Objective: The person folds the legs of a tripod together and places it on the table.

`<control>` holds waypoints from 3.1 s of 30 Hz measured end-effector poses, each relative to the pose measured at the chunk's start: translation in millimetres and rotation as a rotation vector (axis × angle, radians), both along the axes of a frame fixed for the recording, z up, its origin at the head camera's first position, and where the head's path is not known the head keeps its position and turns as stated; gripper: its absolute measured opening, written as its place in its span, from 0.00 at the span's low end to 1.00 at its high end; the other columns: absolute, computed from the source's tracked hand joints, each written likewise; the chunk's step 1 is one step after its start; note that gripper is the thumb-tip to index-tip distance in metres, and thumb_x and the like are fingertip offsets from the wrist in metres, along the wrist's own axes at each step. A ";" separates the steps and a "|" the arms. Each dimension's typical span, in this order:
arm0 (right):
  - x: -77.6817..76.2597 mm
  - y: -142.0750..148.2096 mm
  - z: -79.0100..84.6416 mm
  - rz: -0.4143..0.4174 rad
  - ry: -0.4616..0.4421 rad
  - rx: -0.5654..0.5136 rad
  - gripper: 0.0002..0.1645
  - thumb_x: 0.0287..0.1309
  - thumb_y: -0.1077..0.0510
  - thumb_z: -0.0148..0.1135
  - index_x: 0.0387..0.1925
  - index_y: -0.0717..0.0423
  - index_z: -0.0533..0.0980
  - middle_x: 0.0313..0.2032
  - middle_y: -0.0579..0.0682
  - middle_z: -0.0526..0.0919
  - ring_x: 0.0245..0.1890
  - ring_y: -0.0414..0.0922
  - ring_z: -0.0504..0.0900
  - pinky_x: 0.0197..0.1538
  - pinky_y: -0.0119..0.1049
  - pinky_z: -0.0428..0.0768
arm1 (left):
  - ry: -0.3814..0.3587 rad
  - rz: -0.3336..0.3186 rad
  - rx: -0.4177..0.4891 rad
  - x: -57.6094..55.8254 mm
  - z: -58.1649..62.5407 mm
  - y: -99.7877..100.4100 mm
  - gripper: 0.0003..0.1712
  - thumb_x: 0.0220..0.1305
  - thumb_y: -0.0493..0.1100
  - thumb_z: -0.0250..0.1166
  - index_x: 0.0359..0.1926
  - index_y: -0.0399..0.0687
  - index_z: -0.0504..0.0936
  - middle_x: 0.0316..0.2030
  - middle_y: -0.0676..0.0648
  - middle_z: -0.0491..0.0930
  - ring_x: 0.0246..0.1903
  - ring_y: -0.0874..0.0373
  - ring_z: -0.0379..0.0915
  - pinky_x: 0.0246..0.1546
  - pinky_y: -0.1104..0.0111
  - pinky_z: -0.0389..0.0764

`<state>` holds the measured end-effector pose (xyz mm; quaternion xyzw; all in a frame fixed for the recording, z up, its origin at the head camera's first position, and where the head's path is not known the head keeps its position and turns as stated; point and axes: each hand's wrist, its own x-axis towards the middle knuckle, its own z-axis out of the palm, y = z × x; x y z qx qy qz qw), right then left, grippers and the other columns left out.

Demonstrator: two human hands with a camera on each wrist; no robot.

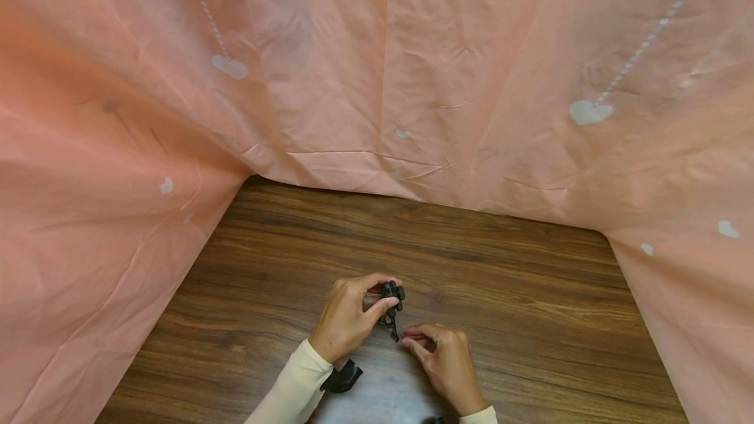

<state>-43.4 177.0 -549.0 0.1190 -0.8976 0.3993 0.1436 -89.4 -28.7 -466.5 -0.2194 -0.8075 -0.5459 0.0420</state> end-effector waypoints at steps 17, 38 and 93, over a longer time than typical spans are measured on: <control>-2.3 -11.8 -15.2 -0.090 -0.066 -0.001 0.11 0.49 0.62 0.84 0.29 0.45 0.89 0.24 0.37 0.89 0.22 0.25 0.82 0.26 0.19 0.77 | 0.007 0.015 -0.024 -1.0 -7.4 2.9 0.12 0.68 0.43 0.74 0.50 0.50 0.87 0.43 0.49 0.92 0.44 0.60 0.91 0.43 0.71 0.89; -6.4 -16.1 -18.6 -0.058 -0.075 0.052 0.08 0.52 0.59 0.84 0.29 0.44 0.90 0.25 0.37 0.90 0.24 0.24 0.83 0.30 0.22 0.81 | -0.076 -0.071 0.067 -5.1 -8.9 1.6 0.11 0.68 0.40 0.73 0.50 0.52 0.87 0.45 0.49 0.91 0.48 0.57 0.90 0.49 0.68 0.89; -9.1 -10.3 -19.2 -0.050 -0.063 0.035 0.09 0.52 0.61 0.84 0.31 0.45 0.89 0.25 0.36 0.89 0.25 0.25 0.83 0.29 0.22 0.79 | 0.028 0.019 -0.265 -3.0 -9.8 4.0 0.24 0.65 0.54 0.76 0.58 0.53 0.86 0.45 0.53 0.93 0.41 0.61 0.88 0.44 0.64 0.86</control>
